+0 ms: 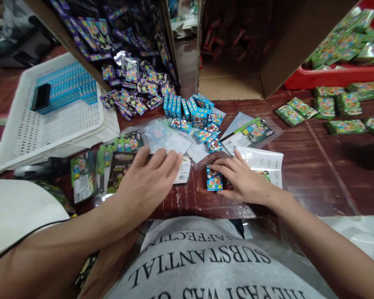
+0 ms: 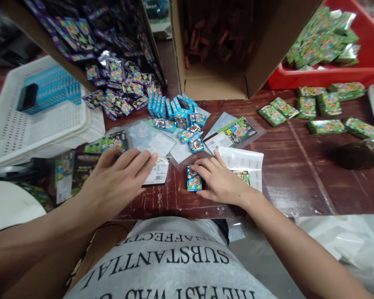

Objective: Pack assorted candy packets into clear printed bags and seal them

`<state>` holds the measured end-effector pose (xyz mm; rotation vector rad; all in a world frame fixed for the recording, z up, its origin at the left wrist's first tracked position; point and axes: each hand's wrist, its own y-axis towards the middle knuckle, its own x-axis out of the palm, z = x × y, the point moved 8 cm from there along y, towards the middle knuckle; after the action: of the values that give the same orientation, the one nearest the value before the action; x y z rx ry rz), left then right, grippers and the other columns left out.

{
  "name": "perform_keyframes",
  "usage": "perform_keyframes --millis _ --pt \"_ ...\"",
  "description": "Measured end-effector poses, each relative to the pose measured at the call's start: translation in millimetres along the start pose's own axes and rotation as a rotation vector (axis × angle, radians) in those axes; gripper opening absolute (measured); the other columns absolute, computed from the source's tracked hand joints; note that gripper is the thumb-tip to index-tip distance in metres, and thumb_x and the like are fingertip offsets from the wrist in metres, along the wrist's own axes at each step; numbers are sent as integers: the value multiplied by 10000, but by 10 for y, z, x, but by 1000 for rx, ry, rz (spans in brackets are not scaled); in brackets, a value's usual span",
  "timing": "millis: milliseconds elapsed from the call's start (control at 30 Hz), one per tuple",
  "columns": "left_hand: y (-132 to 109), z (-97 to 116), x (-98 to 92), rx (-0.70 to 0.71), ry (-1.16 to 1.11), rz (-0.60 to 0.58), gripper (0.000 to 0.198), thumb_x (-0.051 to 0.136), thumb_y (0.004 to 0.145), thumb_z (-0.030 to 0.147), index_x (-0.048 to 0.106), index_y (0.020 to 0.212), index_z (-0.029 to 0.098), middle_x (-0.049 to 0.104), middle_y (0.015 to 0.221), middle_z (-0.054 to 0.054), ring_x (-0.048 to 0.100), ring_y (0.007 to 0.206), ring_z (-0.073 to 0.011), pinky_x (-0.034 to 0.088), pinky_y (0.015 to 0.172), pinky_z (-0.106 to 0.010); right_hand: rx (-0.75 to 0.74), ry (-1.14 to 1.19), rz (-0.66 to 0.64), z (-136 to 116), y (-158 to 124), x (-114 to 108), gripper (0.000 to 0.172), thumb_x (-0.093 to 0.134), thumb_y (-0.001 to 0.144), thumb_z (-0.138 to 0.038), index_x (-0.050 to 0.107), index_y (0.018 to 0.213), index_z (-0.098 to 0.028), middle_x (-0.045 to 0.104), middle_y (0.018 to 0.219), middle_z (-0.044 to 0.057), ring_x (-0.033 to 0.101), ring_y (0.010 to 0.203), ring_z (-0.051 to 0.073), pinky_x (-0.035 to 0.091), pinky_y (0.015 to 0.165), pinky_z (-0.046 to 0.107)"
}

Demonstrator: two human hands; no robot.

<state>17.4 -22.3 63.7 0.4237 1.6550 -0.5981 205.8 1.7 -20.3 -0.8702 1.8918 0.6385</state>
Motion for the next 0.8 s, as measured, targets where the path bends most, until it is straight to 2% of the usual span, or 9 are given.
perform_keyframes --millis 100,200,267,367,467,567,633,733,800 --pt "62 -4 -230 42 111 16 600 382 923 12 469 1484 204 599 1313 -123 506 1257 -328 328 1130 -590 1 -33 25 27 32 2 635 670 885 -409 482 1434 -149 574 1327 183 546 1270 361 180 1188 720" --pt "8 -147 -216 -20 158 -13 584 415 904 4 514 1442 209 637 1214 -116 547 1180 -329 357 1094 -594 -9 -16 77 32 27 -47 624 676 885 -401 490 1430 -161 568 1328 189 556 1256 371 192 1170 740" --pt "-77 -227 -191 -58 116 -7 540 538 914 123 501 1447 197 618 1283 -138 535 1199 -364 365 1062 -602 -21 59 124 -12 34 -122 645 680 888 -414 466 1458 -201 562 1340 178 549 1266 376 209 1163 742" --pt "-205 -272 -123 -103 -4 26 709 704 867 372 422 1502 232 543 1443 -140 495 1273 -397 354 1051 -587 14 317 205 -83 82 -236 741 687 887 -447 361 1529 -269 516 1410 154 519 1311 357 386 1130 625" --pt "-294 -281 65 -165 -49 14 759 745 841 423 414 1502 250 558 1445 -136 501 1280 -384 350 1043 -560 120 459 272 -82 135 -223 762 660 898 -436 298 1554 -292 489 1442 139 517 1316 339 484 1069 536" --pt "-343 -231 273 -154 -56 -39 727 765 831 381 457 1468 213 577 1425 -147 517 1257 -380 361 1020 -554 184 250 268 -105 175 -118 706 705 852 -434 447 1480 -240 504 1426 173 456 1351 411 419 1098 631" --pt "-366 -186 312 -128 -93 -23 742 771 825 393 454 1466 193 570 1429 -149 519 1252 -372 362 1020 -547 208 184 272 -155 199 -75 588 720 845 -441 580 1372 -220 545 1403 175 457 1344 427 405 1094 657" --pt "-412 -133 223 -96 -167 94 804 763 829 451 404 1499 187 562 1424 -152 513 1257 -356 364 1024 -521 287 493 310 -237 243 -34 264 596 959 -415 722 1122 -249 716 1141 96 660 1079 290 541 965 525" --pt "-453 -103 159 -83 -191 173 816 736 861 445 348 1535 201 558 1421 -154 502 1267 -349 361 1033 -509 325 729 290 -330 295 46 239 563 987 -409 754 990 -267 751 940 45 695 877 226 584 856 454"
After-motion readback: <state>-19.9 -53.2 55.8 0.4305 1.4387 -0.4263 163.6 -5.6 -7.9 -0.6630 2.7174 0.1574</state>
